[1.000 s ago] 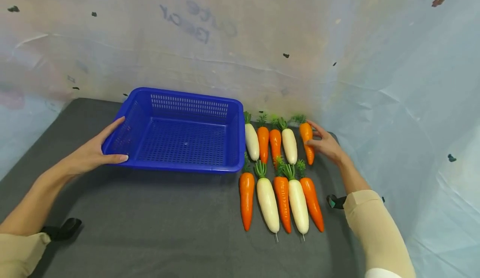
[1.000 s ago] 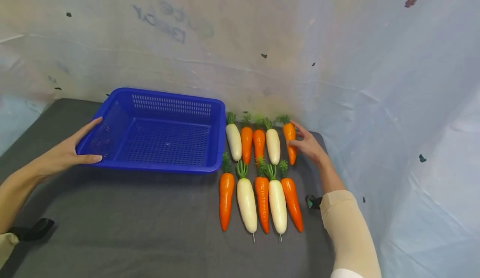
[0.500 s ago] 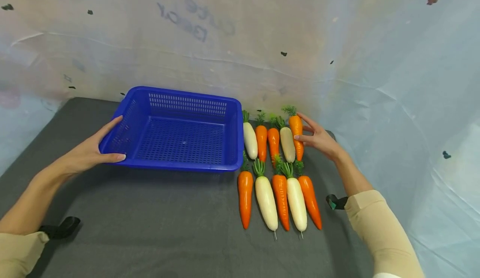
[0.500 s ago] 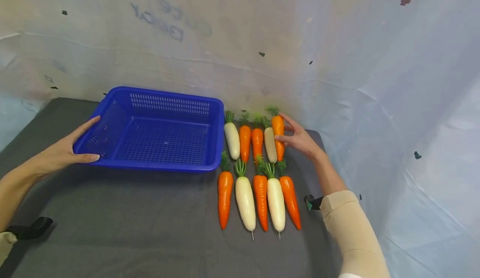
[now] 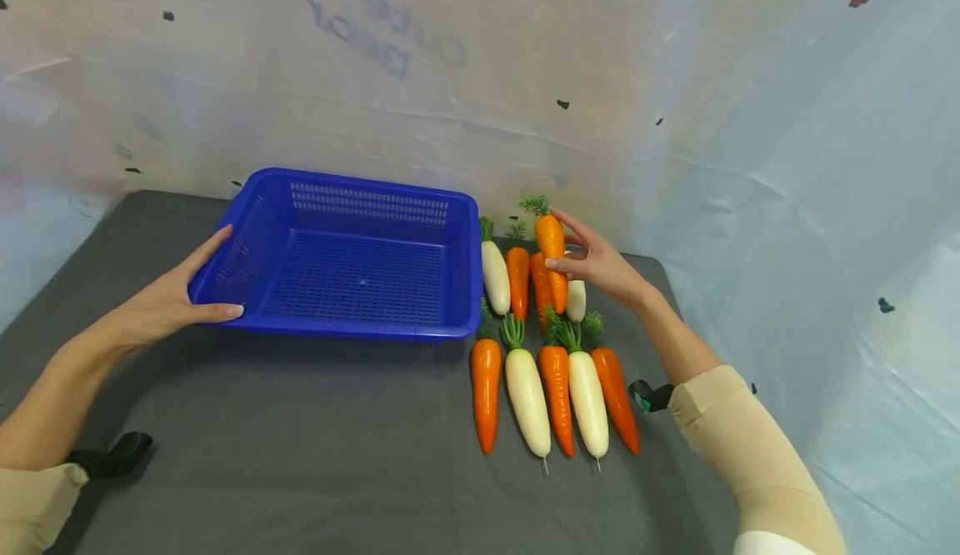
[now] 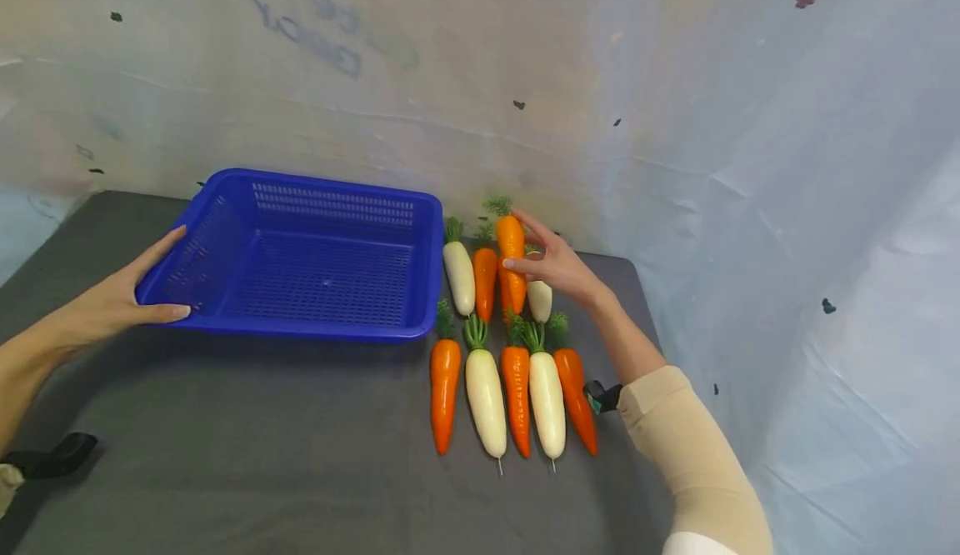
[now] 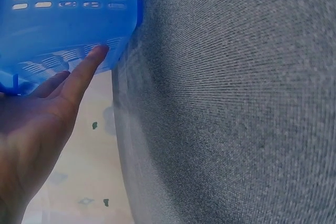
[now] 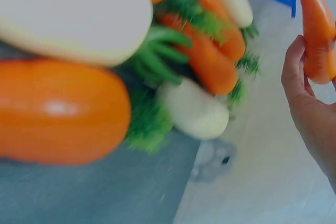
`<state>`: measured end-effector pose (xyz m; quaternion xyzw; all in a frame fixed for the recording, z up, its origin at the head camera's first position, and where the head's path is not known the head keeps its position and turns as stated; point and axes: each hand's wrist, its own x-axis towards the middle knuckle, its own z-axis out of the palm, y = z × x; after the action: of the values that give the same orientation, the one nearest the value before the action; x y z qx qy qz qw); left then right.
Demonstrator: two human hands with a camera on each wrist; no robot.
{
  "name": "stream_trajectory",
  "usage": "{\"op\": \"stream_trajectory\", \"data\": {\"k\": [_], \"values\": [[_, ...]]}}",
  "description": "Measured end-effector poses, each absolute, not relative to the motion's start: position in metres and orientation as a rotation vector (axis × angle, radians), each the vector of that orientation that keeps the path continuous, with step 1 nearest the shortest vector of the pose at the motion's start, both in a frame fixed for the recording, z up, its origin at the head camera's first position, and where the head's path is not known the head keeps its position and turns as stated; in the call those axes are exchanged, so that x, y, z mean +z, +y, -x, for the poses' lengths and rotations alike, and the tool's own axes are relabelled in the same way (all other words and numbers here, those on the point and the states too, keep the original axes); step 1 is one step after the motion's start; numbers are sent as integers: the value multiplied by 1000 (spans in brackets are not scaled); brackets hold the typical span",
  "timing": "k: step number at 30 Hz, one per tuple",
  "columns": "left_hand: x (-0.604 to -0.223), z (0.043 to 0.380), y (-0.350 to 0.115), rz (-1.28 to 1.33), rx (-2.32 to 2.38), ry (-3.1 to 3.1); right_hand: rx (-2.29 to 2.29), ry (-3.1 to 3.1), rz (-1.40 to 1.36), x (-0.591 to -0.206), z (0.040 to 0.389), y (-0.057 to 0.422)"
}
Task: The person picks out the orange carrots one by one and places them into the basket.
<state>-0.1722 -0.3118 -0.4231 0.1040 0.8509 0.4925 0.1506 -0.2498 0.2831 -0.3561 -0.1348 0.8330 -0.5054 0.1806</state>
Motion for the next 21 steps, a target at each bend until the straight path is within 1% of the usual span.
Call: {"op": "stream_trajectory", "data": {"k": [8, 15, 21], "values": [[-423, 172, -312, -294, 1397, 2454, -1377, 2359, 481, -345, 252, 246], [-421, 174, -312, -288, 1403, 2452, -1392, 2316, 547, -344, 260, 217], [-421, 173, -311, -290, 1399, 2457, -1402, 2315, 541, -342, 263, 189]]}}
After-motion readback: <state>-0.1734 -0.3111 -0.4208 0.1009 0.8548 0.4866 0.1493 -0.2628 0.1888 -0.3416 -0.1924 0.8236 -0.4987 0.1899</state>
